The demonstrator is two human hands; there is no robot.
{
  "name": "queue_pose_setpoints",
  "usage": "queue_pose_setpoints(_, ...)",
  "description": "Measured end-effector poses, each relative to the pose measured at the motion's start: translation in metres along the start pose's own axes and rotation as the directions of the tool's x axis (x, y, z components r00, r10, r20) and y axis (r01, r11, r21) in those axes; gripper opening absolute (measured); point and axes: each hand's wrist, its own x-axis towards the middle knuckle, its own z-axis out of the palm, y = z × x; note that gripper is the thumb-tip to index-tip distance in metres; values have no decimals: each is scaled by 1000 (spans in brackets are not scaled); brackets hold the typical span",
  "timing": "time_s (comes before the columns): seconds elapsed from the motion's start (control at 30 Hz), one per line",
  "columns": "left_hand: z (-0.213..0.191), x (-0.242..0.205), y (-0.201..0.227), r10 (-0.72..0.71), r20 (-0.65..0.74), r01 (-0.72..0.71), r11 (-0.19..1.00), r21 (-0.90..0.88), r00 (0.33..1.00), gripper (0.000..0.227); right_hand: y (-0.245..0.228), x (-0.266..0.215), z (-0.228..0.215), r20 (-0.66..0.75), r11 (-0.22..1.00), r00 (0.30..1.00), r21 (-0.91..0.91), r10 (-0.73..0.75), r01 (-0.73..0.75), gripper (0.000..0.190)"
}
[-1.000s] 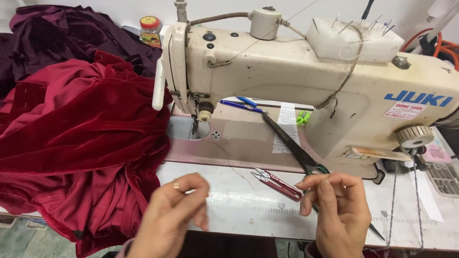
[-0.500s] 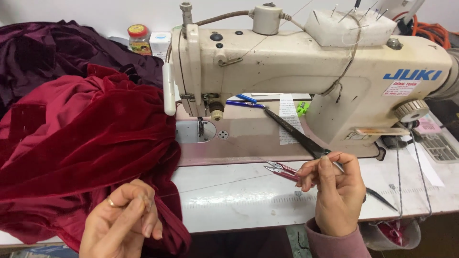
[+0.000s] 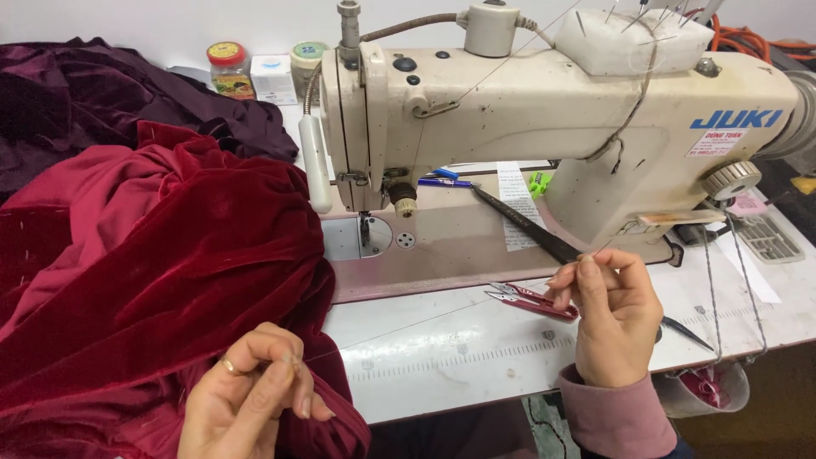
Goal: Threading an industrial sewing machine needle and preparing red velvet fabric for sewing.
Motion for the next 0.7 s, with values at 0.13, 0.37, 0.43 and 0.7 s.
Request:
queue_pose_setpoints(0.13, -13, 1, -6, -4, 17, 4, 1000, -16, 1000, 7, 8, 7, 3, 28, 999, 999, 14, -29, 28, 5)
queue_pose_setpoints(0.37, -23, 11, -14, 25, 25, -27, 996, 85, 999, 10, 17, 17, 9, -96, 998, 995, 45, -32, 36, 8)
queue_pose_setpoints(0.43, -16, 13, -17, 34, 21, -36, 995, 93, 999, 9, 14, 16, -1, -113, 999, 992, -20, -51, 49, 8)
queue_pose_setpoints(0.7, 57, 14, -30, -34, 178, -1, 981, 192, 983, 11, -26, -13, -105, -336, 918, 905, -377, -262, 125, 7)
